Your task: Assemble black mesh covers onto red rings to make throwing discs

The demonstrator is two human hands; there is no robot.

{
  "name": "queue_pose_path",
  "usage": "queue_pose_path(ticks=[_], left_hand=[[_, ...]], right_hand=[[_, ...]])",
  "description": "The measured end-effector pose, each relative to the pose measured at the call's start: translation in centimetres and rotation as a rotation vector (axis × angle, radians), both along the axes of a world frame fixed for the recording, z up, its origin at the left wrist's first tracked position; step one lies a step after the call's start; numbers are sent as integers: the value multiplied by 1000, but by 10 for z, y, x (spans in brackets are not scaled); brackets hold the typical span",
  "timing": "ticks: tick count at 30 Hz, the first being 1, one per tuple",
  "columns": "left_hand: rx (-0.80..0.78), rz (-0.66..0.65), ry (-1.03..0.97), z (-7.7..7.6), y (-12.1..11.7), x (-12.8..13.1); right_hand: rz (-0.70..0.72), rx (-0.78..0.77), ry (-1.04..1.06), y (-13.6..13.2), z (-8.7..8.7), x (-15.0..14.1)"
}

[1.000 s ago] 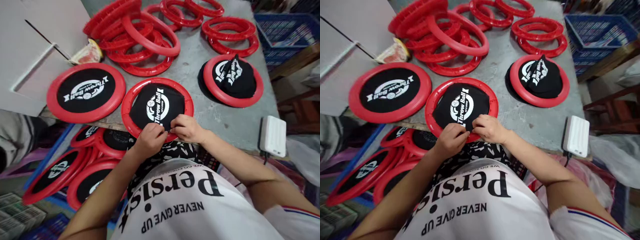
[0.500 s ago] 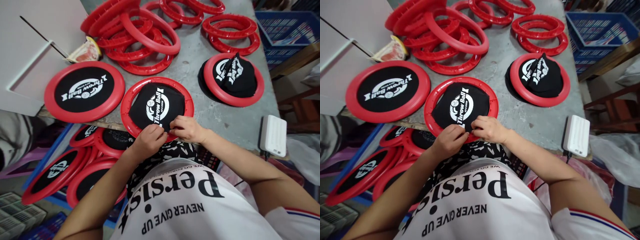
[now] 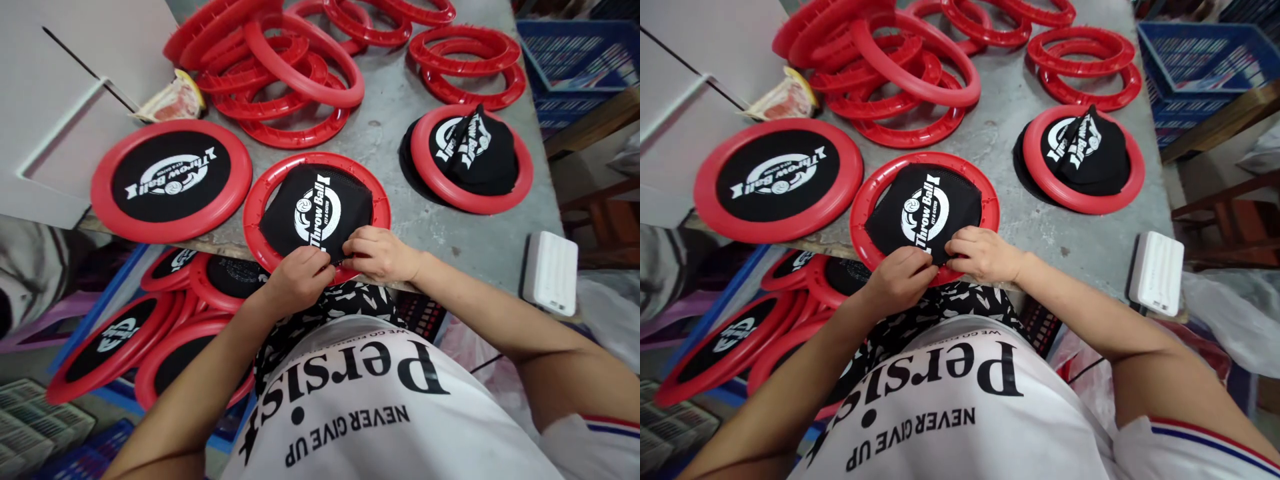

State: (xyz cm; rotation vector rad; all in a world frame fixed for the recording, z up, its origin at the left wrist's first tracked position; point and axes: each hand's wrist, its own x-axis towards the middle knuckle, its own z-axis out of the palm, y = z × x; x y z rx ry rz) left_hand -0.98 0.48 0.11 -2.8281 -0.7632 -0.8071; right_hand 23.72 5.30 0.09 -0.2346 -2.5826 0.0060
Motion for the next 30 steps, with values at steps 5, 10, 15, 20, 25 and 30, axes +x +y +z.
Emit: queue_pose_path(ticks=[5, 10, 15, 20, 25, 30], left_hand=[[-129, 8, -127, 12, -6, -5], [-240, 273, -338, 23, 15, -17], [-370, 584, -398, 26, 57, -24], [-349, 443, -382, 37, 50, -12], [-340, 250, -230, 36, 4, 8], [-399, 289, -136, 15, -16, 19]], right_hand=[[-262, -286, 289, -2, 18, 12], [-804, -441, 374, 19, 5, 29], [-1002, -494, 268, 39, -20, 34], [-754, -411, 425, 24, -7, 25], [-323, -452, 202, -8, 17, 2], [-243, -393, 66, -14, 11, -17]])
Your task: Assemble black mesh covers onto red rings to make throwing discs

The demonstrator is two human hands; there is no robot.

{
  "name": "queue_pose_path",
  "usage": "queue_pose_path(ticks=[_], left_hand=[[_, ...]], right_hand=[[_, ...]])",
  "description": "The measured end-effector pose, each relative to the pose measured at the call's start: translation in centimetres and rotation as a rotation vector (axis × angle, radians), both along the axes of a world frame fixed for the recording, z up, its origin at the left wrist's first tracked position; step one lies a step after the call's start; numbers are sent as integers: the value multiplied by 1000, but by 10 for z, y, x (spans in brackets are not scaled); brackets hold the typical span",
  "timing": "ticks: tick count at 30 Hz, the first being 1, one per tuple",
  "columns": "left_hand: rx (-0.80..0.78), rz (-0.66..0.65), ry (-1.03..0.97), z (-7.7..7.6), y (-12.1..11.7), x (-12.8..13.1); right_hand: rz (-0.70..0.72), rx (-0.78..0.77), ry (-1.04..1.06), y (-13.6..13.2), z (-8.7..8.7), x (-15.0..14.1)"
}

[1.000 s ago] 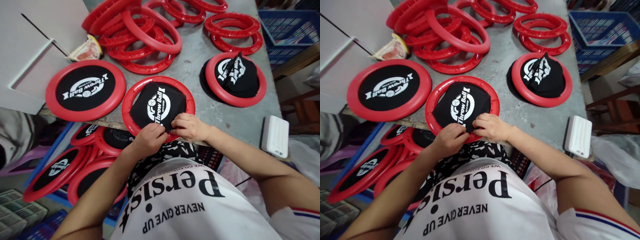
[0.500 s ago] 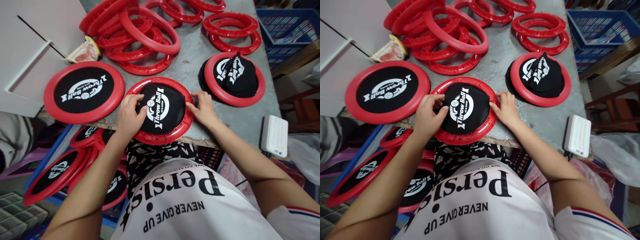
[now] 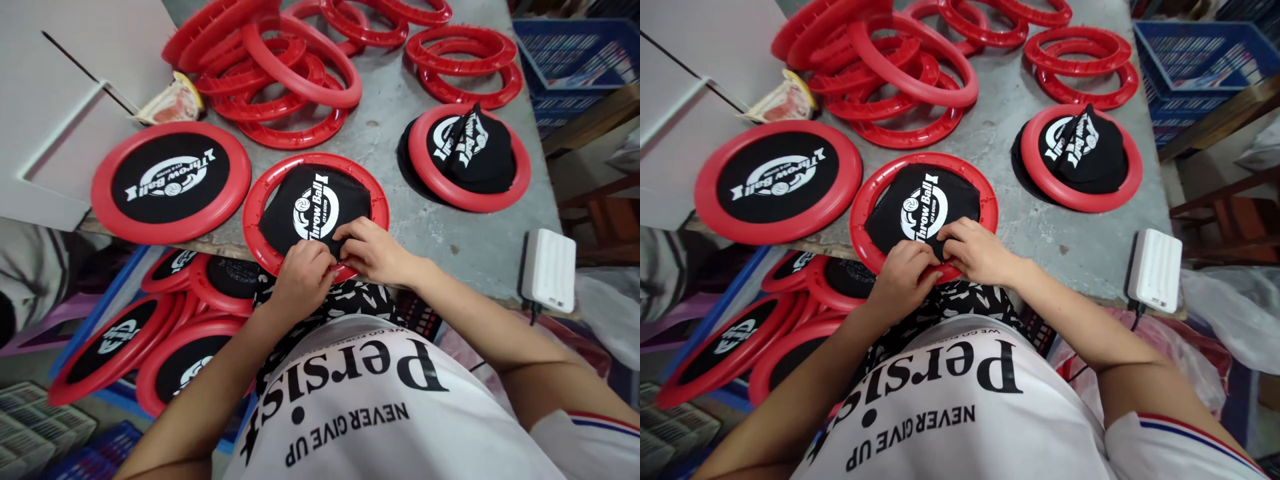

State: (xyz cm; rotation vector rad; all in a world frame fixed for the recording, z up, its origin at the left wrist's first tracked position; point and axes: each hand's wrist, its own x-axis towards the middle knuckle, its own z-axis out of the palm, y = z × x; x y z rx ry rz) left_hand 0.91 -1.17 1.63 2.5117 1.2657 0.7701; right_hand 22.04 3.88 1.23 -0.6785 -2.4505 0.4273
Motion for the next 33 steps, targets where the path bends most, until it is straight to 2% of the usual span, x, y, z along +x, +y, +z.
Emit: queue_pose_path(ticks=[5, 10, 18, 25, 33], left_hand=[[40, 13, -82, -11, 3, 5], [145, 0, -54, -14, 3, 5], [236, 32, -62, -20, -2, 2], [326, -3, -78, -19, -4, 0], [339, 0, -52, -19, -4, -1]], right_hand=[[53, 97, 58, 5, -14, -4], [93, 111, 143, 6, -20, -1], [108, 43, 195, 7, -19, 4], [122, 31, 175, 7, -18, 7], [112, 37, 166, 6, -18, 7]])
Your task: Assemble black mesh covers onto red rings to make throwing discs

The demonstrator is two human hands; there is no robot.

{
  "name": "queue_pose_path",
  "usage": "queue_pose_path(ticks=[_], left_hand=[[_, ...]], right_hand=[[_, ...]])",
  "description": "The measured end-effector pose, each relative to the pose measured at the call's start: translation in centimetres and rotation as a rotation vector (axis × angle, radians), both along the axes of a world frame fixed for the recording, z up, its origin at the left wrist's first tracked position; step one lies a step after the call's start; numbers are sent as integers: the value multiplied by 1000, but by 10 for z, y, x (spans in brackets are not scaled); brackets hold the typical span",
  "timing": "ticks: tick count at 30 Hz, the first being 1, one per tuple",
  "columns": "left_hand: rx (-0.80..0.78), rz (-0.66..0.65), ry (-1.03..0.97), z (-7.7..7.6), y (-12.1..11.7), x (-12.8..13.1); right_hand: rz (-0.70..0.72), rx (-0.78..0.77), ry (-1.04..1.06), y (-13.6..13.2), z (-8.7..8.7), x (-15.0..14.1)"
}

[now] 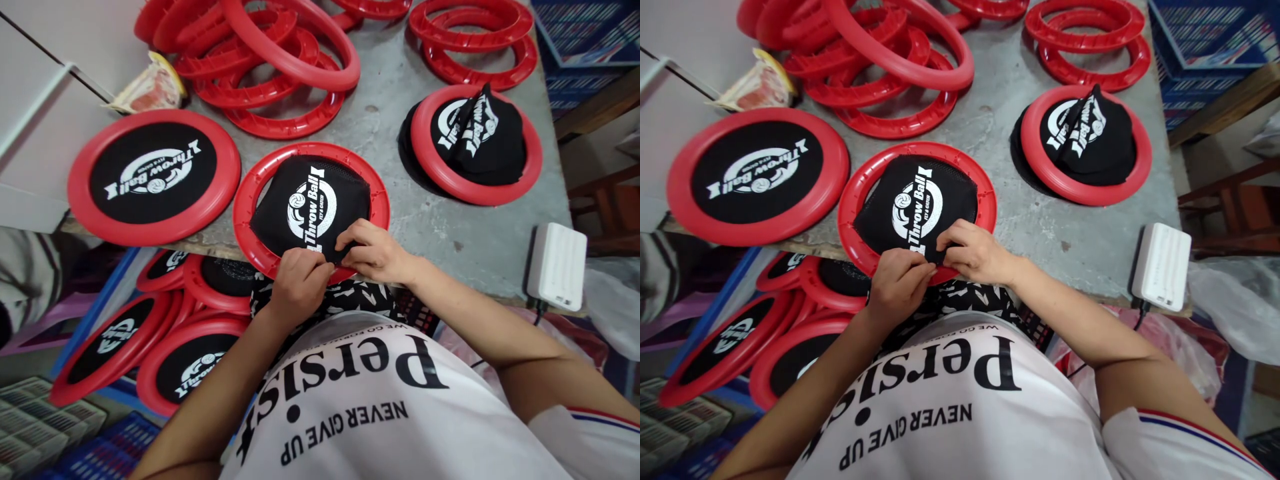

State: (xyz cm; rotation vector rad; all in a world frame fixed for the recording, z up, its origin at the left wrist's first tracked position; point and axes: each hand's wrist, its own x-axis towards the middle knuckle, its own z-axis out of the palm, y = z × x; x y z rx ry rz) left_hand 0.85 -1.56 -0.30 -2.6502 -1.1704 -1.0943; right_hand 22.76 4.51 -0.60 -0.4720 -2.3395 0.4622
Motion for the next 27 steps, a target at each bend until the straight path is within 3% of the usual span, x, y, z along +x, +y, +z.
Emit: queue_pose_path(ticks=[11, 16, 22, 25, 27], left_hand=[[-26, -2, 50, -1, -1, 1], [7, 11, 68, -5, -1, 1], [-36, 0, 10, 1, -8, 0], [-42, 58, -59, 7, -7, -10], [-52, 175, -128, 12, 4, -24]], right_hand=[[-36, 81, -37, -2, 0, -2], [-35, 67, -51, -3, -2, 0], [-28, 5, 41, -6, 2, -2], [-154, -42, 158, -5, 2, 2], [-380, -50, 199, 1, 1, 8]])
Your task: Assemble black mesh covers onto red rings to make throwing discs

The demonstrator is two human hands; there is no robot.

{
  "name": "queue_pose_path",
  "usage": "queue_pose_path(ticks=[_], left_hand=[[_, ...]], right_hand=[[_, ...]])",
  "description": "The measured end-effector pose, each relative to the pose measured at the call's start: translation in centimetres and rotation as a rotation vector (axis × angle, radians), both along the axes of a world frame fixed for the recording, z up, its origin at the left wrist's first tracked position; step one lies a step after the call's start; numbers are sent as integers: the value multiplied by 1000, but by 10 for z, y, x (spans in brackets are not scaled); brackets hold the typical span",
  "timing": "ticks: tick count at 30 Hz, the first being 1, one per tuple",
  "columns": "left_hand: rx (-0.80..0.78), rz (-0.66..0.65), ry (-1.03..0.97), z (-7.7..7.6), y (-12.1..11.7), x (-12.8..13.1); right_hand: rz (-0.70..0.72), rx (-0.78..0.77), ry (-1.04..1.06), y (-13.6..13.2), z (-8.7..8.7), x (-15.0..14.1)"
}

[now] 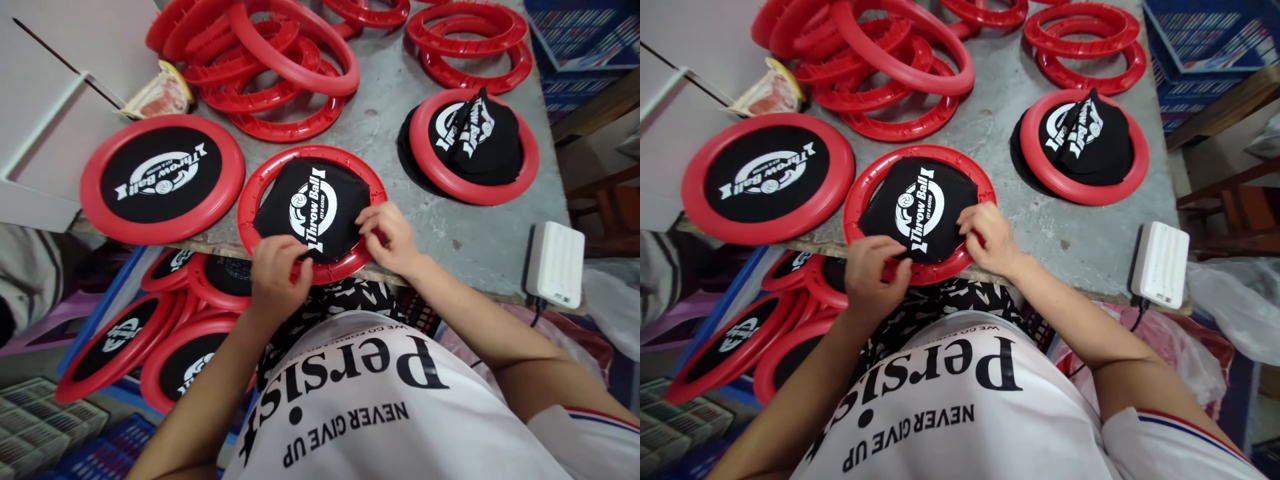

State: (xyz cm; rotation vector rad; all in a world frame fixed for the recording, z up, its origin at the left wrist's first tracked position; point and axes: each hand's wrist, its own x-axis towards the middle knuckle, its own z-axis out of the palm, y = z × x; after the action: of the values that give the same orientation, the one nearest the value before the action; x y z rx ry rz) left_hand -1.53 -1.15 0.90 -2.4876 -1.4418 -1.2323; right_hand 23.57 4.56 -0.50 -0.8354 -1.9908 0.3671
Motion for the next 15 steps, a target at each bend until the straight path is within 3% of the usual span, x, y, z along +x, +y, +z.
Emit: queue_pose_path(ticks=[3, 6, 11, 15], left_hand=[[-88, 209, -39, 9, 34, -24], [-236, 327, -5, 15, 79, -39], [-411, 335, 106, 14, 133, -30], [-509, 365, 143, 9, 137, -25]], right_hand=[[-387, -80, -67, 12, -1, 16], [-592, -188, -264, 24, 1, 31], [-599, -432, -529, 31, 7, 34], [-566, -475, -494, 35, 4, 27]])
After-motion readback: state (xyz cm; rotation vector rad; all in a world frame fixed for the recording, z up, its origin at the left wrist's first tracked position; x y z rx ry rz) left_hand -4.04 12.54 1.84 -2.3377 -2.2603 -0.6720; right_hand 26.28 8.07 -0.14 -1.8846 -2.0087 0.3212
